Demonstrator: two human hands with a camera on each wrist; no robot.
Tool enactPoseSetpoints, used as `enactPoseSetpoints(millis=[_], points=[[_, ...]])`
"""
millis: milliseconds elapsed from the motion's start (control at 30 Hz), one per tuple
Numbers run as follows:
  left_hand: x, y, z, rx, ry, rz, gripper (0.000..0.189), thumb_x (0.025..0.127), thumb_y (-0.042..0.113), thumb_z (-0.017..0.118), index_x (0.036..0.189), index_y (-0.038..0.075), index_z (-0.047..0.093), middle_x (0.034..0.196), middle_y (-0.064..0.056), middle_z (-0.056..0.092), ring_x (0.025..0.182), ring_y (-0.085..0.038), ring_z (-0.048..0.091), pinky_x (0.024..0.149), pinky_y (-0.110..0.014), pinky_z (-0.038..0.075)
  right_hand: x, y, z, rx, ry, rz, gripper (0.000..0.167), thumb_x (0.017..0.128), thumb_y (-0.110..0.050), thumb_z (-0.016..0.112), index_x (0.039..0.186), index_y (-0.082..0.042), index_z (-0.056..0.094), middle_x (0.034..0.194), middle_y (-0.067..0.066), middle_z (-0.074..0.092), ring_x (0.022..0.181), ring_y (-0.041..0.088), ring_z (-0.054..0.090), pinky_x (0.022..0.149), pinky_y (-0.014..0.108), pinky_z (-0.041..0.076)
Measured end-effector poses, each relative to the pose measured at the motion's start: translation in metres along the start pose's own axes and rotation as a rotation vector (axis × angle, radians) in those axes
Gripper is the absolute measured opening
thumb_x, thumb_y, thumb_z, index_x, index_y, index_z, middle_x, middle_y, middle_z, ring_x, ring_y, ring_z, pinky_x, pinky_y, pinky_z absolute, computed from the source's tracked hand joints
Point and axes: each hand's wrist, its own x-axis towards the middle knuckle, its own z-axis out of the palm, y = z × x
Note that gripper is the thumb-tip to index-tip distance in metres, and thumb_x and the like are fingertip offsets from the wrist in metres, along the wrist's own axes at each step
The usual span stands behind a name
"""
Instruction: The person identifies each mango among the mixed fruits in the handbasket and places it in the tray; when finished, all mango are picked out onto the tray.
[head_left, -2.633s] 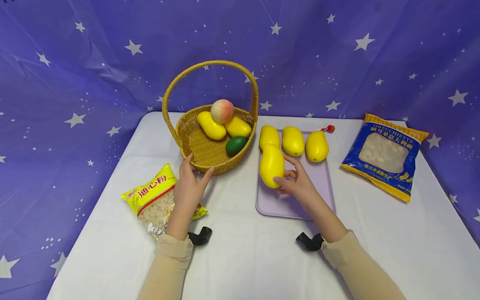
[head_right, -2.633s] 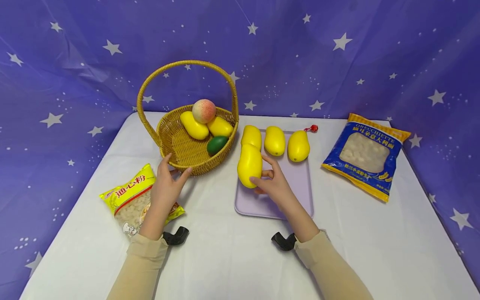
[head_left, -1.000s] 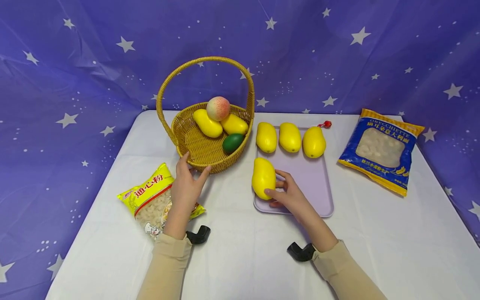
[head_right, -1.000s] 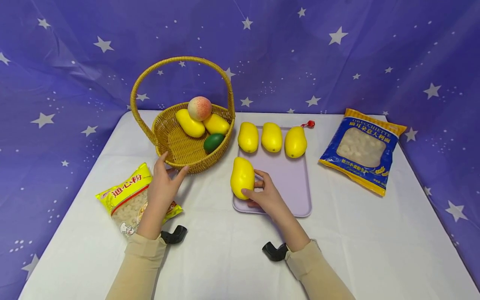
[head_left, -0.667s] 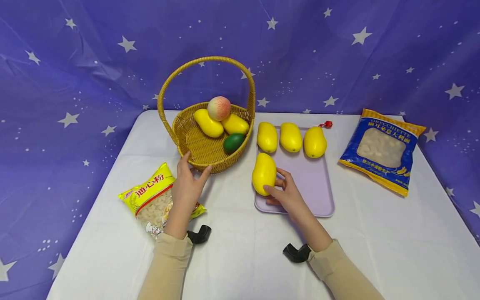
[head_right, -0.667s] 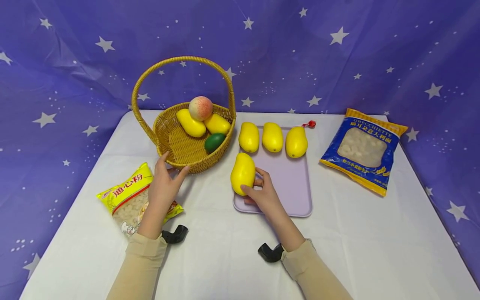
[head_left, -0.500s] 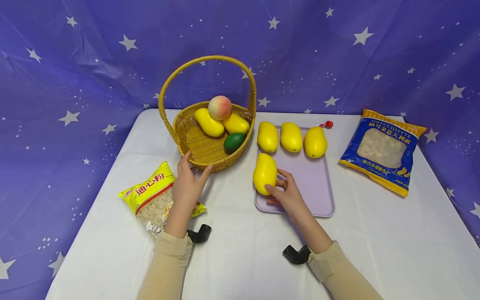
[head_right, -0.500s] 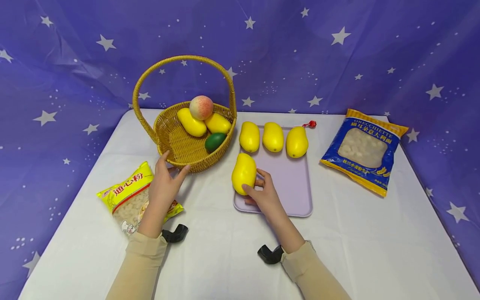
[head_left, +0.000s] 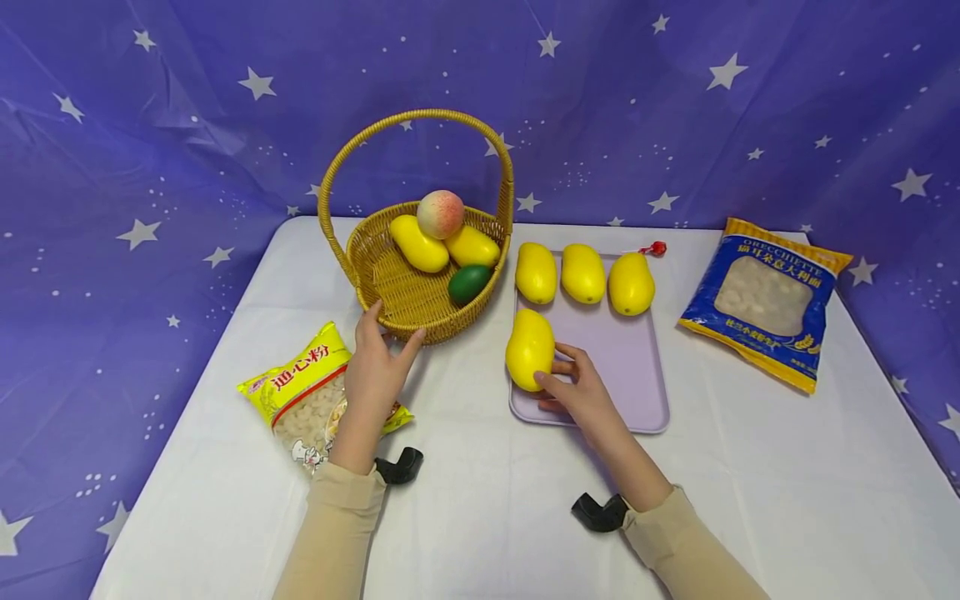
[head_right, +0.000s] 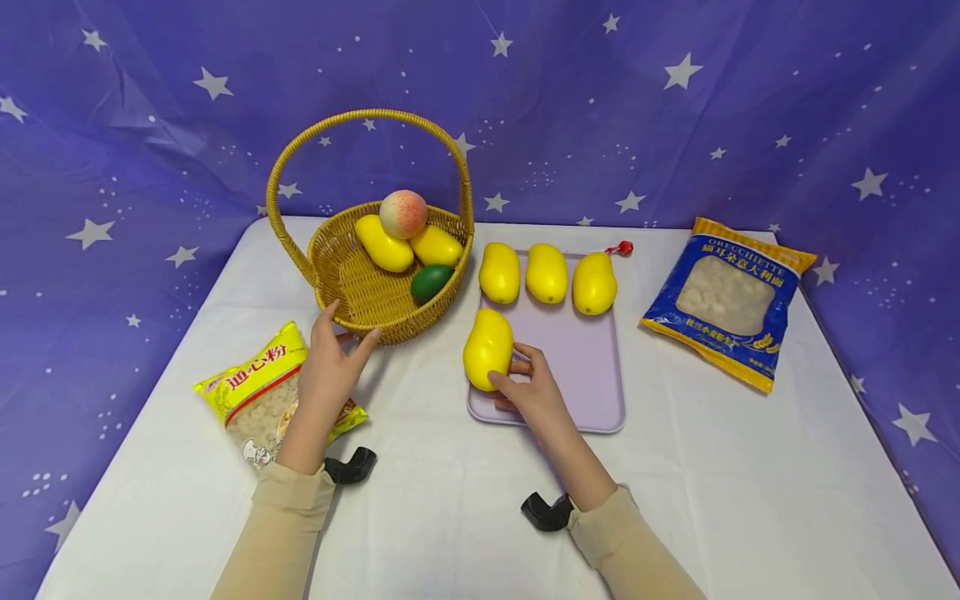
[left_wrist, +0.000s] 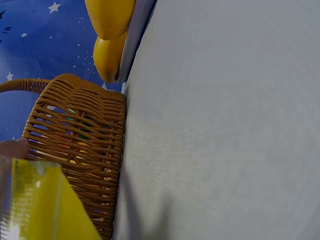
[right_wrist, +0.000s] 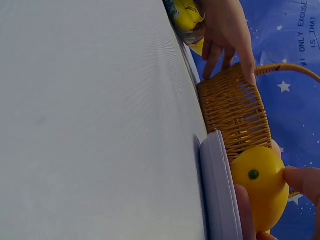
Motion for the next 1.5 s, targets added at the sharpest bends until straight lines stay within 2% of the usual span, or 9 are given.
enactPoseSetpoints(millis=[333,533,700,900,1100,1233,1500], points=[[0.0,0.001,0.0,0.001,-0.003,0.0,0.092,0.085,0.071,0.049,0.153,0.016,0.019,0.15,-0.013,0.031,0.112,-0.031,0.058,0.069,-0.046,0.048,-0.009,-0.004,-0.012,-0.06,-0.022,-0.047,0.068,0.092,-0.013,0.067,0.147,-0.004,0.028,0.121,0.022,0.048,0.087,0.03,0.068,0.077,0.036,0.055],[-0.001,0.001,-0.001,-0.001,-0.007,-0.007,0.092,0.085,0.072,0.049,0.153,0.017,0.018,0.15,-0.013,0.031,0.112,-0.031,0.057,0.068,-0.045,0.047,-0.007,-0.016,-0.023,-0.134,0.016,-0.145,0.062,0.093,-0.016,0.066,0.145,-0.003,0.035,0.12,0.021,0.05,0.087,0.034,0.068,0.075,0.035,0.055],[-0.001,0.002,-0.002,0.0,-0.01,-0.01,0.092,0.086,0.071,0.05,0.153,0.017,0.019,0.15,-0.013,0.032,0.112,-0.03,0.058,0.067,-0.044,0.047,0.003,-0.036,-0.025,-0.174,-0.005,-0.221,0.06,0.093,-0.017,0.066,0.144,-0.004,0.037,0.122,0.021,0.052,0.09,0.036,0.066,0.074,0.034,0.056],[-0.001,0.002,-0.002,0.005,-0.006,-0.002,0.091,0.087,0.069,0.05,0.153,0.016,0.019,0.149,-0.013,0.032,0.111,-0.03,0.058,0.065,-0.044,0.047,0.02,-0.076,-0.014,-0.221,-0.028,-0.288,0.062,0.091,-0.02,0.069,0.144,-0.007,0.04,0.124,0.021,0.052,0.09,0.037,0.064,0.073,0.036,0.056],[-0.002,0.001,-0.002,0.004,-0.002,-0.002,0.091,0.086,0.07,0.05,0.153,0.016,0.02,0.148,-0.012,0.033,0.112,-0.029,0.058,0.064,-0.043,0.047,0.046,-0.112,0.004,-0.346,-0.032,-0.318,0.063,0.089,-0.025,0.071,0.144,-0.013,0.042,0.125,0.017,0.053,0.087,0.032,0.062,0.073,0.032,0.056],[-0.002,0.0,-0.001,0.006,-0.006,-0.005,0.092,0.086,0.071,0.05,0.153,0.017,0.019,0.148,-0.013,0.033,0.112,-0.029,0.058,0.06,-0.041,0.046,0.067,-0.127,0.016,-0.471,-0.032,-0.337,0.061,0.089,-0.031,0.071,0.143,-0.019,0.044,0.125,0.012,0.054,0.09,0.026,0.06,0.076,0.034,0.054],[-0.001,-0.001,0.0,0.005,0.003,-0.005,0.093,0.085,0.072,0.05,0.153,0.017,0.02,0.148,-0.012,0.034,0.11,-0.029,0.059,0.063,-0.042,0.047,0.109,-0.143,0.036,-0.753,-0.029,-0.389,0.063,0.091,-0.037,0.067,0.145,-0.015,0.042,0.131,0.009,0.052,0.097,0.024,0.056,0.084,0.038,0.047]])
